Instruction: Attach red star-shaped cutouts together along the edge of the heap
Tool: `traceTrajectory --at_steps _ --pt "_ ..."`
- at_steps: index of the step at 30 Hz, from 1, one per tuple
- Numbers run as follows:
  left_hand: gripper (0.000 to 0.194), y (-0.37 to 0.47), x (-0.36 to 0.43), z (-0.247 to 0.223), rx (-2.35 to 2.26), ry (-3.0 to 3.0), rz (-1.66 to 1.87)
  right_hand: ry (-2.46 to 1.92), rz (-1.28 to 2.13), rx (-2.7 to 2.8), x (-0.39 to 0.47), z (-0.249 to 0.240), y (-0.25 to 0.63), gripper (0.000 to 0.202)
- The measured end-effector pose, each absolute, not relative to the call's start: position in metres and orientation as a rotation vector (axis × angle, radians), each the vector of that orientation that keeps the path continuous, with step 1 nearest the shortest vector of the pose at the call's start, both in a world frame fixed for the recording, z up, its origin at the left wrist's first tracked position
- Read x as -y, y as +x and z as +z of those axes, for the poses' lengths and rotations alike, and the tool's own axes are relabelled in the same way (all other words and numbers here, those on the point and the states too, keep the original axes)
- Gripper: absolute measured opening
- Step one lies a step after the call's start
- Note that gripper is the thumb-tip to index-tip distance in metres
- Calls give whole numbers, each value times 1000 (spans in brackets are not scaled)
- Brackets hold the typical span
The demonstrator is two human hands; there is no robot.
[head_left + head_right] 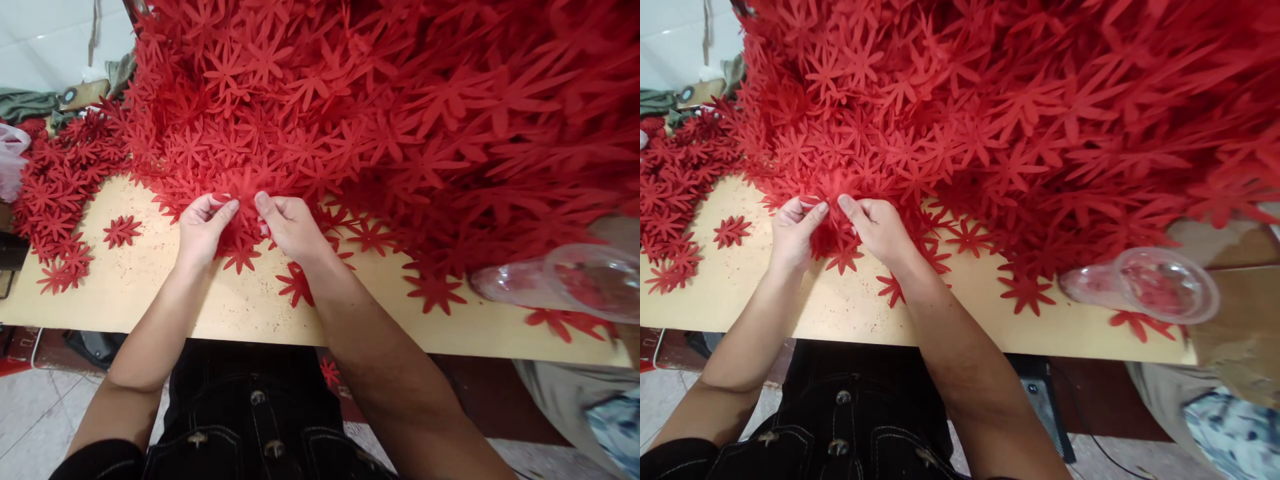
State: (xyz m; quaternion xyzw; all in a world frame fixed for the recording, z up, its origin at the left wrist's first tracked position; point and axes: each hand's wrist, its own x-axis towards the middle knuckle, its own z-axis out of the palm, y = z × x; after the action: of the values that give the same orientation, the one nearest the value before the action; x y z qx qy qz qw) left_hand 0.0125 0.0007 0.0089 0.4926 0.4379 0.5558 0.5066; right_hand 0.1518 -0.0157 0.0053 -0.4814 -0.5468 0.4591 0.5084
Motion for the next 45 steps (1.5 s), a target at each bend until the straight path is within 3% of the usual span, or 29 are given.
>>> traceTrajectory --at_steps 8,11,17,24,30,36,45 --pt "29 3 -11 2 -1143 1261 1465 -1289 493 1374 6 -9 168 43" --pt "23 4 -8 5 -1196 1442 1463 -1316 321 1496 8 -5 167 48" --pt "13 6 1 6 -1228 1738 1429 -1098 622 1468 14 0 154 41" --pt "25 10 5 1 -1374 1839 1310 -966 983 1258 14 -6 140 34" --pt "44 14 0 7 -1225 1505 1311 -873 1100 1137 13 -1 139 34" --pt "43 16 0 13 -987 1276 1242 -905 1021 1034 9 -4 141 31" --pt "37 10 -4 9 -1025 1264 1261 -1035 656 1056 -9 -26 171 24"
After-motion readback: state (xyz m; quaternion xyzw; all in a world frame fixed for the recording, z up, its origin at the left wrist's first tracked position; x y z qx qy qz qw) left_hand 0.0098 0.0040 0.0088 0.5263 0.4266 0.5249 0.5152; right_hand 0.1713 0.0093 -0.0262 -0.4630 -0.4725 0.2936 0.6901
